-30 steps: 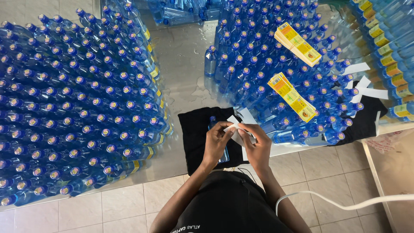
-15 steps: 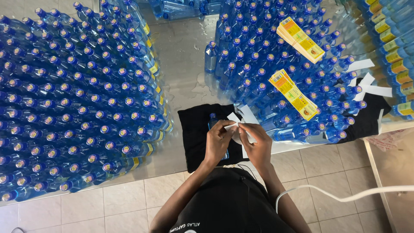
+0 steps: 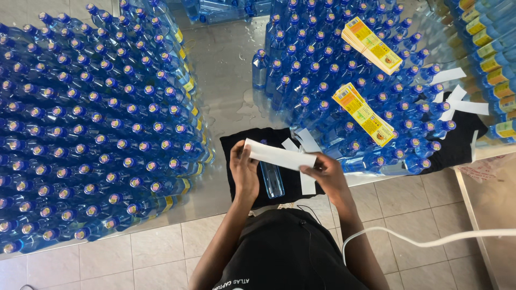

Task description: The person repeatedly picks up blue plastic bottles from a large stack, places them on a black cloth, and applies yellow labels to their sides. After labeling, the bottles are returned to the stack. The process is repeated for several bottles.

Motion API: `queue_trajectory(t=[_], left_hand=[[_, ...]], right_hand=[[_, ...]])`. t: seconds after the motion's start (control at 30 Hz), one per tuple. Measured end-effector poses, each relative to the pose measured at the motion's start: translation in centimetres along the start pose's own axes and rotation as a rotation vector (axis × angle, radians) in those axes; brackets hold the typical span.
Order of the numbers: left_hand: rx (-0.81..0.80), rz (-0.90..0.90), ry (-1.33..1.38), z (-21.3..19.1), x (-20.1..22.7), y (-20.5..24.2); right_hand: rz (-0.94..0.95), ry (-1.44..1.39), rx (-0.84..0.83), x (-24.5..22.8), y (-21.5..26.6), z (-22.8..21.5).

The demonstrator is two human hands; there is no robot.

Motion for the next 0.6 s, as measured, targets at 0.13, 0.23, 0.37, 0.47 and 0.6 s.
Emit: queue_trajectory(t=[0.13,0.23,0.37,0.47,0.6], left_hand=[[-0.055,0.196,-0.426,0.8,3.3,3.4],[-0.164,0.550,-0.833,5.4,7.7,6.0],[-0.482,0.685,-0.859,11.5,8.2,9.0],[-0.459,0.552,-0.795,11.9,8.0,8.6],[-0.407,0.339,-0.700,9.6,5.6,6.7]], right_hand=[[-0.115,-0.184,0.179,0.5,-0.4,-2.9],[-0.207,-0.020,0.122,-2.1,0.0,-2.4],[-0.324,0.195,0.009,-6.9,1.2,-0.8],[-0.361,0.292,0.019,-8.1,2.0,-0.5],[-0.478,0.330,0.196,-7.9,1.8,-0.5]])
Point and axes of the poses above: each hand's wrist, its own y-axis away from the middle knuckle, its own z-axis out of the palm, x = y × z, the point moved 10 cm from there along -y, towards the middle knuckle, and after that the axes turned 4 degrees about -y, right-handed, at the moved point
